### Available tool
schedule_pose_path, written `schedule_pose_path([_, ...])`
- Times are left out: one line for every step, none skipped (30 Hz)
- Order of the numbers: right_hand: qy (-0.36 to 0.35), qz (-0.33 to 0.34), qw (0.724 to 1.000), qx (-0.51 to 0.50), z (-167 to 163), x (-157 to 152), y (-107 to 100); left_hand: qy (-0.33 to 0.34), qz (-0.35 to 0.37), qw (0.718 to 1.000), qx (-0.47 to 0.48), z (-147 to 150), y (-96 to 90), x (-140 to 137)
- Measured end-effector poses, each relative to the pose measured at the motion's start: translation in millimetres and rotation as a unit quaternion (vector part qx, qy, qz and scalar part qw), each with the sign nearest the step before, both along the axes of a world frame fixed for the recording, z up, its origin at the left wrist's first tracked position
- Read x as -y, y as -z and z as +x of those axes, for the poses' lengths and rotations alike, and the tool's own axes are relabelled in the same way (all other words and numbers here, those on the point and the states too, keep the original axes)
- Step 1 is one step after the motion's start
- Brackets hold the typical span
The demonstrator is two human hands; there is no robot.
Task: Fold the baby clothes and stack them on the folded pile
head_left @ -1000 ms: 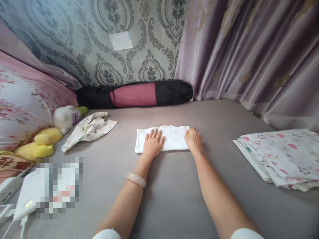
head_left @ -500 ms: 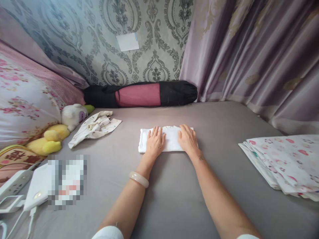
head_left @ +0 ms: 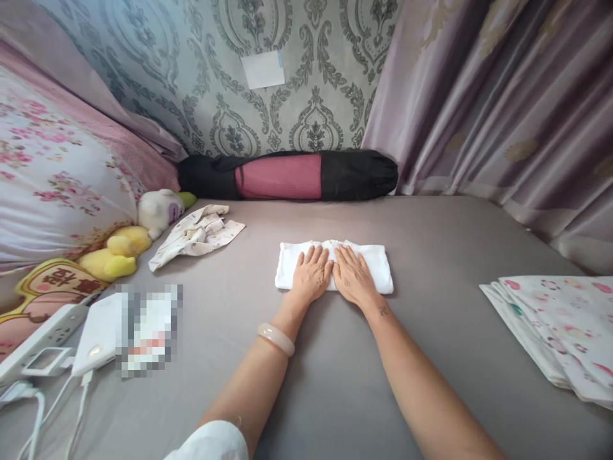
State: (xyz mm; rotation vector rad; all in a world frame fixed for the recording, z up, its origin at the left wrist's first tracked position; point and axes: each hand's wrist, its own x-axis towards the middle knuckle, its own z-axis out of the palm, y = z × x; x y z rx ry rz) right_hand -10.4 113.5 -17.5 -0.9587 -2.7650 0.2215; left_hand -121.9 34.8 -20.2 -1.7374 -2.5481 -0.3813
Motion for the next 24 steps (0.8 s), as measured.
schedule_pose_path([0.001, 0.001, 1.000, 0.000, -0.2, 0.1, 0.2, 0.000, 0.001, 1.000, -0.001, 0.3, -0.2, -0.2])
schedule_pose_path([0.001, 0.002, 1.000, 0.000, -0.2, 0.3, 0.1, -0.001, 0.002, 1.000, -0.002, 0.6, -0.4, -0.3])
schedule_pose_path([0.001, 0.001, 1.000, 0.000, -0.1, 0.4, -0.3, -0.001, 0.003, 1.000, -0.004, 0.7, -0.4, -0.4])
schedule_pose_path([0.000, -0.001, 1.000, 0.001, 0.1, 0.5, -1.0, -0.001, 0.005, 1.000, -0.005, 0.7, -0.3, -0.3])
schedule_pose_path([-0.002, -0.003, 1.000, 0.001, 0.6, 0.4, -1.9, 0.000, 0.008, 1.000, -0.007, 0.4, -0.2, -0.2])
schedule_pose_path([-0.004, -0.006, 1.000, 0.001, 1.1, 0.2, -3.0, 0.001, 0.011, 1.000, -0.009, -0.2, -0.1, 0.0])
schedule_pose_path([-0.004, -0.008, 1.000, 0.000, 1.8, -0.1, -4.2, 0.003, 0.014, 1.000, -0.011, -1.1, -0.1, 0.4])
schedule_pose_path([0.000, -0.007, 1.000, -0.002, 2.5, -0.6, -5.3, 0.002, 0.020, 1.000, -0.015, -2.3, 0.0, 1.0])
schedule_pose_path([0.008, -0.004, 1.000, -0.006, 3.2, -1.2, -6.2, -0.003, 0.027, 0.999, -0.021, -3.7, 0.0, 1.7])
schedule_pose_path([0.020, 0.002, 1.000, -0.010, 3.8, -1.8, -6.7, -0.011, 0.033, 0.999, -0.026, -5.4, 0.0, 2.5])
schedule_pose_path([0.035, 0.008, 0.999, -0.014, 4.4, -2.5, -6.8, -0.023, 0.036, 0.999, -0.030, -7.2, 0.0, 3.3])
schedule_pose_path([0.049, 0.013, 0.999, -0.015, 4.8, -3.2, -6.3, -0.035, 0.034, 0.998, -0.032, -8.9, 0.1, 4.2])
schedule_pose_path([0.061, 0.016, 0.998, -0.013, 5.2, -3.8, -5.3, -0.045, 0.029, 0.998, -0.030, -10.5, 0.3, 4.9])
schedule_pose_path([0.070, 0.016, 0.997, -0.009, 5.4, -4.2, -4.0, -0.053, 0.022, 0.998, -0.027, -11.8, 0.6, 5.6])
schedule_pose_path([0.075, 0.014, 0.997, -0.005, 5.6, -4.5, -2.6, -0.056, 0.015, 0.998, -0.023, -12.8, 1.1, 6.1])
schedule_pose_path([0.076, 0.013, 0.997, -0.001, 5.7, -4.6, -1.2, -0.058, 0.010, 0.998, -0.020, -13.5, 1.7, 6.3])
schedule_pose_path([0.076, 0.012, 0.997, 0.002, 5.7, -4.6, -0.1, -0.057, 0.008, 0.998, -0.019, -13.8, 2.3, 6.4])
schedule_pose_path([0.076, 0.012, 0.997, 0.003, 5.8, -4.5, 0.5, -0.056, 0.008, 0.998, -0.019, -14.0, 2.9, 6.4])
schedule_pose_path([0.075, 0.012, 0.997, 0.003, 5.8, -4.4, 0.7, -0.055, 0.009, 0.998, -0.020, -14.0, 3.5, 6.2])
schedule_pose_path([0.075, 0.011, 0.997, 0.003, 5.9, -4.3, 0.4, -0.054, 0.011, 0.998, -0.022, -14.0, 4.1, 6.0])
schedule_pose_path([0.075, 0.009, 0.997, 0.004, 6.0, -4.4, -0.2, -0.053, 0.012, 0.998, -0.023, -14.0, 4.4, 5.8])
schedule_pose_path([0.073, 0.004, 0.997, 0.006, 6.2, -4.8, -1.2, -0.052, 0.014, 0.998, -0.024, -14.2, 4.5, 5.8])
schedule_pose_path([0.071, 0.000, 0.997, 0.007, 6.5, -5.4, -2.2, -0.052, 0.015, 0.998, -0.024, -14.4, 4.3, 6.0])
schedule_pose_path([0.071, -0.004, 0.997, 0.007, 6.9, -6.2, -3.2, -0.054, 0.018, 0.998, -0.026, -14.7, 3.8, 6.4])
